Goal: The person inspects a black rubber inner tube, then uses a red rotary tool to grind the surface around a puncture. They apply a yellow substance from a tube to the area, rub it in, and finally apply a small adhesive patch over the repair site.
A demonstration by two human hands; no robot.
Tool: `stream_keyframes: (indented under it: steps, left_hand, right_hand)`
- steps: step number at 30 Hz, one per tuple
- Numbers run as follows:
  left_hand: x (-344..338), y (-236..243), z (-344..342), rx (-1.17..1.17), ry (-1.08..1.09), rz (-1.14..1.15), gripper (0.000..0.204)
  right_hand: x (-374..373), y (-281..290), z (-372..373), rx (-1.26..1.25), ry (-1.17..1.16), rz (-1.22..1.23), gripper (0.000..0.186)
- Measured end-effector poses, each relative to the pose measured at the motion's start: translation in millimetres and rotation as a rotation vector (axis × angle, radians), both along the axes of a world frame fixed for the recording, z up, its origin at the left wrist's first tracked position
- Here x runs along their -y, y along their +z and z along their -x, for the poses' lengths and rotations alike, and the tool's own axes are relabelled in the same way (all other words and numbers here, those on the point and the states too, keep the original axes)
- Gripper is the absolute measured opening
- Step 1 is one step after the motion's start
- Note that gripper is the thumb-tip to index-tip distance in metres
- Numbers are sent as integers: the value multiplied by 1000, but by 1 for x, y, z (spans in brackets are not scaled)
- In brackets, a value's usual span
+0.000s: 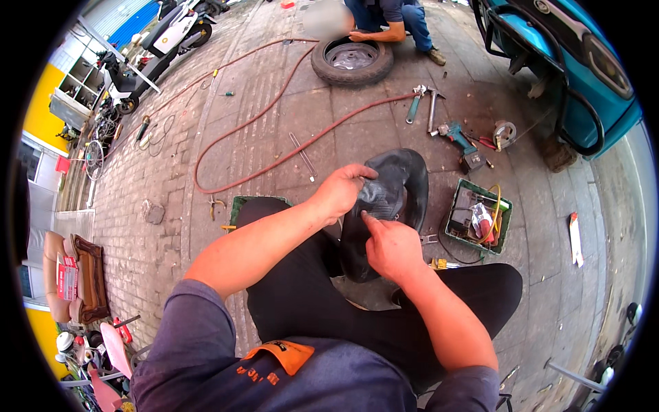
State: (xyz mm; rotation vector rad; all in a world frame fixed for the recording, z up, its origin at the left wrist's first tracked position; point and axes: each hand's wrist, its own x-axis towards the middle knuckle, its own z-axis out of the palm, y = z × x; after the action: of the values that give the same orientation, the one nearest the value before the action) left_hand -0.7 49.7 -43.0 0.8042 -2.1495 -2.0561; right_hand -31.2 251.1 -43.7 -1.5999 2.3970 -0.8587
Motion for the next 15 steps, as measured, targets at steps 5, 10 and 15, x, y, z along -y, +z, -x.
stream_keyframes:
  steps: [5, 10, 15]
  left_hand:
    - [1, -6, 3, 8, 17, -39, 33]
    - [3, -9, 5, 31, 15, 21, 33]
    - [6, -13, 3, -6, 22, -88, 32]
  right_hand:
    - [7, 7, 3, 30, -90, 0, 61]
    - [6, 3, 6, -52, -138, -8, 61]
    - [6, 10, -3, -50, -89, -75, 61]
